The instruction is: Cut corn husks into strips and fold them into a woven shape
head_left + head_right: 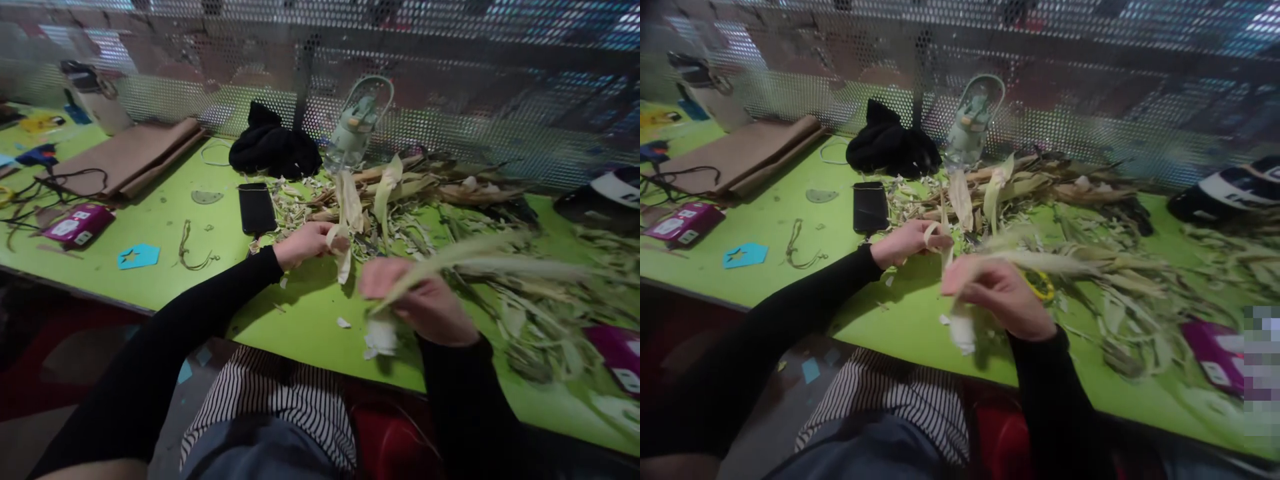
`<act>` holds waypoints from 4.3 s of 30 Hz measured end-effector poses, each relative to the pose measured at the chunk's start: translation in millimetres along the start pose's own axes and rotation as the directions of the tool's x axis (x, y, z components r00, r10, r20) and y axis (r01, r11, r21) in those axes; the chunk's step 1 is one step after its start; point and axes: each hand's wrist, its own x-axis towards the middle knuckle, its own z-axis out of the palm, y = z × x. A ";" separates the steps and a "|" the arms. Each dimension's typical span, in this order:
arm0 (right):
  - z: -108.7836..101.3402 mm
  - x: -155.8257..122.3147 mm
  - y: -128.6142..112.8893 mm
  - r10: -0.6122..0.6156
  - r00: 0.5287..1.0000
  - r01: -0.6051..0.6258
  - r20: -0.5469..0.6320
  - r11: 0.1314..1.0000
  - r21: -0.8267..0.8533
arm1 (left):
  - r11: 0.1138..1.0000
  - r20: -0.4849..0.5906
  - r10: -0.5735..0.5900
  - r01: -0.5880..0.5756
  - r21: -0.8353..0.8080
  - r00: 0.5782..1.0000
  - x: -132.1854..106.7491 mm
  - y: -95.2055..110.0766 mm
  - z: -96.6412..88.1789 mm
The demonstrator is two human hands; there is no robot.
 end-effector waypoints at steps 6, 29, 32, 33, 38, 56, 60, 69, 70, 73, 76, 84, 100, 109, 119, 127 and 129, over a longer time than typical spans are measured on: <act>11.7 10.7 -3.0 0.231 0.944 -0.248 0.235 0.968 0.045 | 0.997 0.031 -0.012 0.014 -0.073 0.999 -5.4 5.2 2.2; 24.9 26.7 27.9 0.506 0.854 -0.401 -0.119 0.787 0.469 | 0.990 0.180 0.024 -0.048 0.133 0.983 -9.8 11.2 -3.8; 25.1 26.4 29.6 0.493 0.861 -0.388 -0.126 0.795 0.466 | 0.985 0.229 0.050 -0.087 0.152 0.972 -8.6 8.8 -4.4; 25.2 26.5 30.5 0.494 0.862 -0.392 -0.115 0.793 0.467 | 0.979 0.228 0.069 -0.110 0.172 0.971 -8.5 7.9 -3.9; 26.7 25.3 30.6 0.472 0.871 -0.366 -0.133 0.806 0.466 | 0.891 0.117 0.178 -0.210 0.403 0.977 -9.0 4.3 1.0; 24.3 25.1 30.2 0.484 0.847 -0.381 -0.218 0.840 0.386 | 0.938 -0.153 0.326 -0.300 0.171 0.933 3.0 2.1 -7.1; 25.0 27.7 31.7 0.470 0.848 -0.351 -0.244 0.844 0.405 | 0.979 -0.126 0.205 -0.204 0.024 0.971 -1.3 6.5 -4.4; 26.5 27.2 35.1 0.456 0.856 -0.364 -0.242 0.866 0.343 | 0.970 -0.115 0.240 -0.236 0.049 0.964 -2.1 8.0 -4.9; 26.7 26.9 35.3 0.451 0.862 -0.367 -0.230 0.870 0.330 | 0.970 -0.111 0.242 -0.237 0.054 0.964 -1.5 7.3 -4.8; 26.7 25.9 34.5 0.450 0.876 -0.387 -0.176 0.871 0.301 | 0.968 -0.102 0.244 -0.236 0.084 0.964 -1.4 6.0 -3.8; 26.4 25.2 31.4 0.469 0.874 -0.417 -0.129 0.859 0.296 | 0.969 -0.095 0.226 -0.214 0.122 0.970 -4.1 7.6 -2.9; 21.4 26.3 26.4 0.534 0.845 -0.473 0.006 0.743 0.474 | 0.953 0.079 0.241 -0.251 0.169 0.967 -7.5 6.2 -7.3; 25.7 19.8 22.9 -0.039 0.931 -0.017 -0.363 0.988 -0.150 | 0.972 -0.002 -0.110 0.107 -0.209 0.994 -9.8 8.7 7.4; 22.4 21.0 30.1 -0.234 0.940 0.081 -0.250 0.862 -0.501 | 0.975 0.068 -0.123 0.133 -0.177 0.990 -7.8 1.8 9.5; 23.6 21.1 27.9 -0.011 0.927 -0.095 -0.375 0.960 -0.265 | 0.945 0.227 -0.092 0.157 -0.287 0.970 -9.4 7.8 7.0; 25.8 19.1 25.9 -0.091 0.915 -0.074 -0.392 0.919 -0.387 | 0.949 0.210 -0.071 0.131 -0.287 0.975 -7.8 -0.4 13.2; 26.1 17.6 26.0 -0.202 0.892 -0.031 -0.405 0.865 -0.501 | 0.952 0.215 -0.078 0.137 -0.272 0.973 -9.1 -0.9 15.6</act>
